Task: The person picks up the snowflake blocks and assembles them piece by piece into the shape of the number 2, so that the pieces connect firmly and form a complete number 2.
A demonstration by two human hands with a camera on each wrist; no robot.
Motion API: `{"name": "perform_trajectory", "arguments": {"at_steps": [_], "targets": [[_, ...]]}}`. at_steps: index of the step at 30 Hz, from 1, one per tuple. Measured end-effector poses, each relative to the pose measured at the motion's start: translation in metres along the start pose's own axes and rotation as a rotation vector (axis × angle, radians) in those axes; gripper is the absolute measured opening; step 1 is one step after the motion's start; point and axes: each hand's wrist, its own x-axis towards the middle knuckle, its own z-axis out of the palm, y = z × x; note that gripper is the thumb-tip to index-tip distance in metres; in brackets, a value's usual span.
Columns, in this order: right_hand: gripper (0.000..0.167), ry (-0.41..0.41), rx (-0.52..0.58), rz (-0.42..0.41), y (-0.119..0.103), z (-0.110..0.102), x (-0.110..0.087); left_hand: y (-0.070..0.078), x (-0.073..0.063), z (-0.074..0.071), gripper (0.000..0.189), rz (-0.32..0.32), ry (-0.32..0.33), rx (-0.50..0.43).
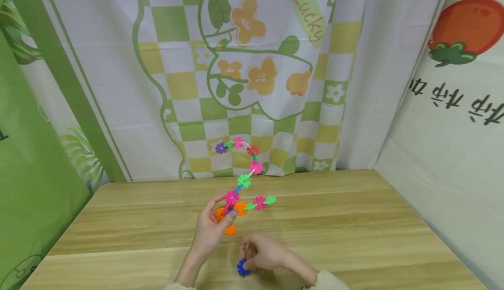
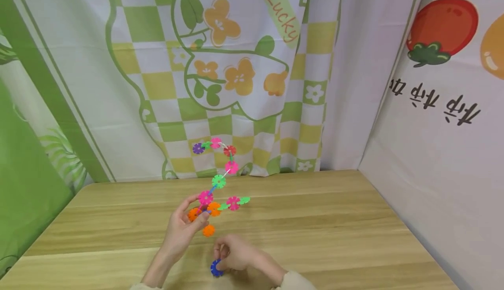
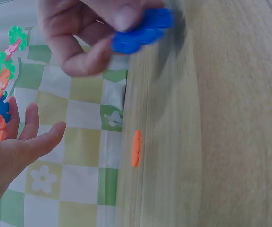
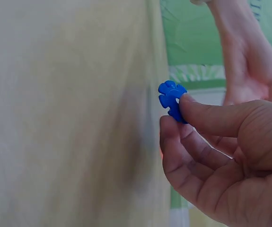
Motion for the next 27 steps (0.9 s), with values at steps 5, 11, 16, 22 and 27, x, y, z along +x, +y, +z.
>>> {"name": "perform_trajectory", "arguments": {"at_steps": [5, 11, 16, 22, 27], "targets": [[0.020, 0.091, 0.014, -0.024, 0.009, -0.021, -0.006, 0.000, -0.001, 0.002, 0.048, -0.006, -0.002, 0.001], [0.014, 0.269, -0.060, -0.036, 0.017, -0.049, -0.017, 0.000, -0.001, 0.004, 0.048, -0.005, -0.017, -0.029], [0.008, 0.364, -0.084, -0.011, 0.018, -0.069, -0.025, -0.001, -0.001, 0.005, 0.048, -0.008, -0.031, -0.026], [0.007, 0.477, -0.066, -0.001, 0.016, -0.088, -0.033, -0.002, -0.001, 0.004, 0.048, -0.021, -0.031, -0.003], [0.010, 0.566, 0.040, 0.029, 0.011, -0.098, -0.036, -0.003, -0.001, 0.000, 0.048, -0.028, -0.011, 0.011]]}}
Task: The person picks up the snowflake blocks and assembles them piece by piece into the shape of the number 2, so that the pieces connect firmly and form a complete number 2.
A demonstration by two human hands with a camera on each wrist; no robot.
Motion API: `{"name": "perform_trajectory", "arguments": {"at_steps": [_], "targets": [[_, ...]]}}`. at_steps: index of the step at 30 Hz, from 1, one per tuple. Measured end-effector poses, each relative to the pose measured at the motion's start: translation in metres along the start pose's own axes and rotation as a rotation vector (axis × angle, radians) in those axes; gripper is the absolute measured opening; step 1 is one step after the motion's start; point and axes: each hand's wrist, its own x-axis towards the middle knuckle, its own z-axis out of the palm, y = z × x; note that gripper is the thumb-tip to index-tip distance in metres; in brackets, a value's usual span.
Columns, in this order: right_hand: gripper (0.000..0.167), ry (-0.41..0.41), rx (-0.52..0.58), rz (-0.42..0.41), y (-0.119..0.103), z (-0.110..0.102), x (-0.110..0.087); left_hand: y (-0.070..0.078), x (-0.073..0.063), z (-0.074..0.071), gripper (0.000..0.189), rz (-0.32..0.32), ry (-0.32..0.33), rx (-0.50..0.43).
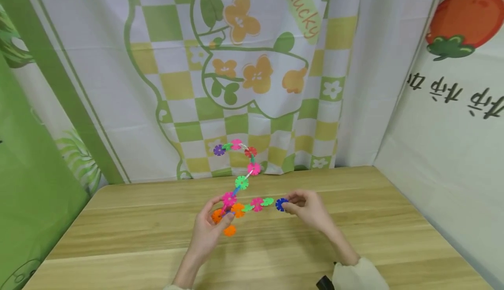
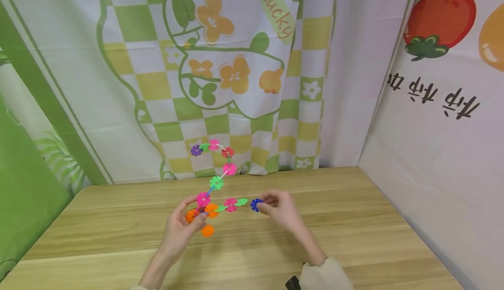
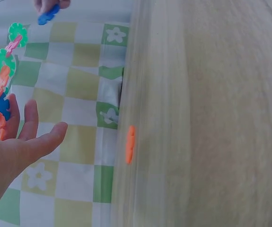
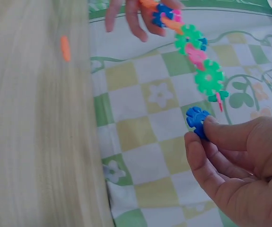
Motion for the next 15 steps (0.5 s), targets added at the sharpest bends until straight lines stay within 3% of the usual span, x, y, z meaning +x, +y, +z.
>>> {"name": "perform_trajectory", "arguments": {"at_steps": [4, 9, 15], "targets": [[0.009, 0.031, 0.041, 0.014, -0.0020, -0.0026, 0.0000, -0.0023, -0.0004, -0.0005, 0.049, 0.000, -0.009, -0.003], [0.007, 0.049, 0.061, -0.034, -0.0039, -0.0034, 0.0006, -0.0037, -0.0003, 0.0006, 0.049, 0.004, -0.009, -0.007], [0.006, 0.029, 0.071, -0.063, -0.0047, -0.0039, -0.0006, -0.0041, 0.0007, 0.0034, 0.049, 0.002, -0.010, -0.026]]}}
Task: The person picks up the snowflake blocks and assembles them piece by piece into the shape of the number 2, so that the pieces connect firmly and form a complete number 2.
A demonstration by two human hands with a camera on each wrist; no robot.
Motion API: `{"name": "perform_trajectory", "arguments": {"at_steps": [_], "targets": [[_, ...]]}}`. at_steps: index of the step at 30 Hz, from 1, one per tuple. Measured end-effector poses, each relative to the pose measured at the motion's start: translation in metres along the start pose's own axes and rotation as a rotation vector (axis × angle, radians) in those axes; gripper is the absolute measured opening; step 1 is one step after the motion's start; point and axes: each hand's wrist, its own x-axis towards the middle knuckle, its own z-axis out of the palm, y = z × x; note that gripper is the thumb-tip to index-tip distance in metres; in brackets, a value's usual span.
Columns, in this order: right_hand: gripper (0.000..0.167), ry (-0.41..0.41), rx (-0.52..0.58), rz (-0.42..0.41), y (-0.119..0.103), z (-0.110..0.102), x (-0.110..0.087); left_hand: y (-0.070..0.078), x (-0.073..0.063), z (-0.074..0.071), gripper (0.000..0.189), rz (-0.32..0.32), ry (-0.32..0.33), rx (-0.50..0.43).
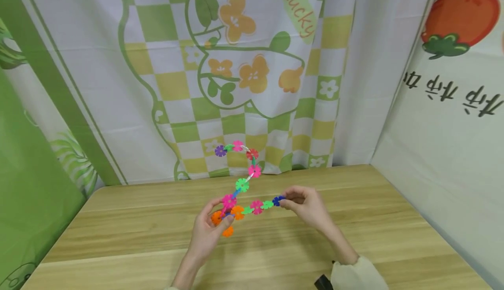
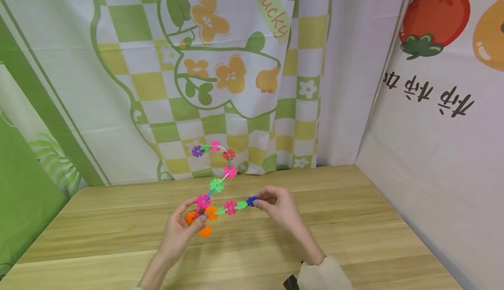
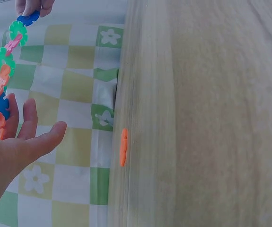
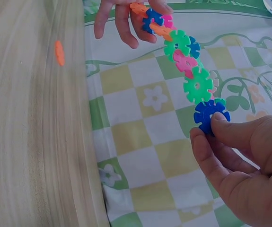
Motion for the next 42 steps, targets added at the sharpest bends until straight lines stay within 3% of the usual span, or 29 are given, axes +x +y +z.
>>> {"name": "perform_trajectory", "arguments": {"at_steps": [8, 18, 22, 31, 37, 42], "targets": [[0.007, -0.006, 0.015, -0.033, 0.001, 0.003, 0.000, -0.001, 0.000, 0.000, 0.048, 0.007, -0.010, -0.026], [0.009, 0.085, -0.035, -0.068, -0.004, 0.010, 0.000, -0.001, -0.001, 0.003, 0.045, 0.056, -0.047, -0.094], [0.009, 0.112, -0.057, -0.083, -0.004, 0.013, -0.001, -0.001, -0.002, 0.005, 0.044, 0.058, -0.030, -0.101], [0.009, 0.133, -0.054, -0.052, -0.006, 0.015, -0.002, 0.000, -0.001, 0.009, 0.045, 0.084, -0.024, -0.112], [0.010, 0.150, -0.051, -0.051, -0.005, 0.014, -0.003, 0.000, -0.002, 0.010, 0.045, 0.054, -0.016, -0.075], [0.011, 0.159, -0.047, -0.054, -0.003, 0.014, -0.002, 0.000, -0.003, 0.008, 0.045, 0.017, -0.030, -0.099]]}}
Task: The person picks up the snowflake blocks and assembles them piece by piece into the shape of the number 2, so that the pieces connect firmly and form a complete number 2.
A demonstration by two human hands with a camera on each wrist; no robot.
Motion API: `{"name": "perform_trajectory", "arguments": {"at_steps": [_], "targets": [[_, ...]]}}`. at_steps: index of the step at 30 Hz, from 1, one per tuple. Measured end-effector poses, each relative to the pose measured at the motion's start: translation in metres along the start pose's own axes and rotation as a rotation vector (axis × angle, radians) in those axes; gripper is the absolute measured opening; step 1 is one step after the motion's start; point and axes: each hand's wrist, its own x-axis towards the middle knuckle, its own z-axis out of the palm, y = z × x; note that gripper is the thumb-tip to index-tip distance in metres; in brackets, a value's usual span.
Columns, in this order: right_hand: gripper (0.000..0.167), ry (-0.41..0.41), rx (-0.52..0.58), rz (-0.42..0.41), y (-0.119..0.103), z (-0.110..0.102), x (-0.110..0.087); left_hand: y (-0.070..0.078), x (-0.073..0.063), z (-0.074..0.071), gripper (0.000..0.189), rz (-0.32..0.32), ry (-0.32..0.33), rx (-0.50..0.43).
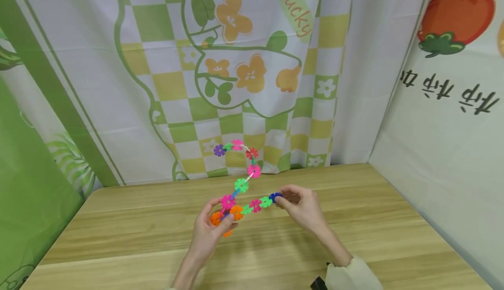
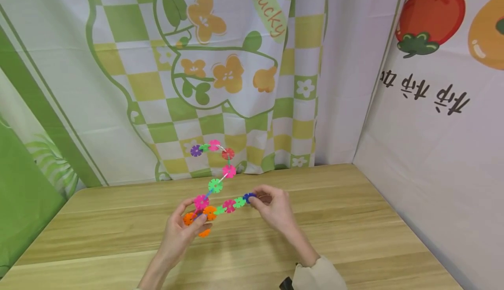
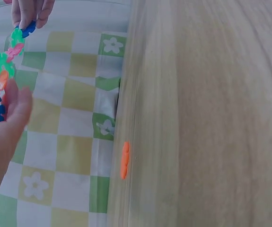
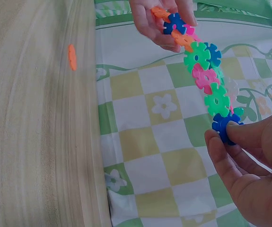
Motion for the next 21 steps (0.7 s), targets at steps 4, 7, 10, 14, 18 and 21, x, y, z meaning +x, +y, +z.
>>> {"name": "perform_trajectory", "arguments": {"at_steps": [4, 7, 10, 14, 18, 21], "targets": [[0.010, -0.002, 0.011, 0.004, 0.0009, 0.0000, 0.0005, -0.0005, -0.0004, -0.0014, 0.044, -0.016, -0.021, -0.022], [0.009, -0.022, 0.017, -0.002, 0.0014, 0.0003, 0.0005, -0.0009, -0.0007, -0.0010, 0.045, -0.031, -0.033, -0.021], [0.008, -0.048, 0.026, -0.006, 0.0014, 0.0011, 0.0003, -0.0018, -0.0004, 0.0001, 0.045, -0.040, -0.032, -0.011], [0.007, -0.061, 0.049, 0.004, 0.0001, 0.0019, -0.0004, -0.0025, -0.0004, 0.0009, 0.045, -0.039, -0.031, -0.021], [0.008, -0.056, 0.080, 0.017, -0.0016, 0.0017, -0.0007, -0.0020, -0.0014, -0.0003, 0.047, -0.045, -0.045, -0.074], [0.008, -0.054, 0.088, 0.020, -0.0019, 0.0016, -0.0005, -0.0015, -0.0016, -0.0023, 0.049, -0.041, -0.076, -0.083]]}}
